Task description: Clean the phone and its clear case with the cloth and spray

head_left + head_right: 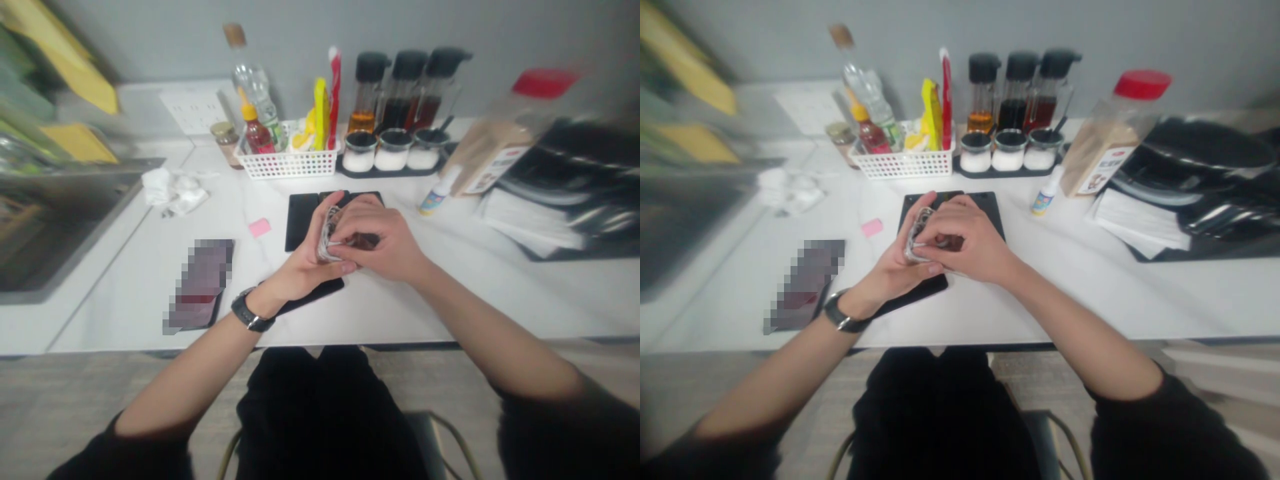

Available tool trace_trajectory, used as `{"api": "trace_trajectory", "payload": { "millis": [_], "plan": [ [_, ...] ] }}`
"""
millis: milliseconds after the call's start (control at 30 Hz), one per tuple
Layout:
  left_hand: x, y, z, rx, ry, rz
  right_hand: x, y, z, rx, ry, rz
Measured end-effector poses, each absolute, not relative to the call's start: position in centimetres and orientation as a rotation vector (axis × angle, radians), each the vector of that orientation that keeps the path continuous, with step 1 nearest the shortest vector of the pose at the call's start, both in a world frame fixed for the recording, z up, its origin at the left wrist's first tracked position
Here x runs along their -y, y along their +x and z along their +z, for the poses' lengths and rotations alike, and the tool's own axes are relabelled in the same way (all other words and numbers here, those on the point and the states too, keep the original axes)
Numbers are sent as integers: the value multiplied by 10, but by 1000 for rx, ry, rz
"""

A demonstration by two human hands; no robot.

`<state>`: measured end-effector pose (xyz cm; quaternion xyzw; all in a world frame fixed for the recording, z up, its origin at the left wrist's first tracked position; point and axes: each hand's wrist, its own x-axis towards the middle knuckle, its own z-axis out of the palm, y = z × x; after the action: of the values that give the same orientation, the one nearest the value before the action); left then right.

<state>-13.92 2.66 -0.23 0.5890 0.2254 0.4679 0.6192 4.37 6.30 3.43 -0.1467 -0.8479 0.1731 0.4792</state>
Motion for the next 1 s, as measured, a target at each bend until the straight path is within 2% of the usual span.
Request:
{"api": "trace_trajectory", "payload": {
  "millis": [300,600,733,1000],
  "plan": [
    [-18,-133,8,-449,1229,994,-70,46,30,1918,-625,30],
    [-26,-140,2,-542,1340,1027,-66,45,34,2065,-335,387],
    [-25,-141,3,-548,1333,1016,-67,47,36,2096,-309,396],
    [-15,-132,11,-473,1216,1004,-71,49,34,1946,-554,-61]
  ]
}}
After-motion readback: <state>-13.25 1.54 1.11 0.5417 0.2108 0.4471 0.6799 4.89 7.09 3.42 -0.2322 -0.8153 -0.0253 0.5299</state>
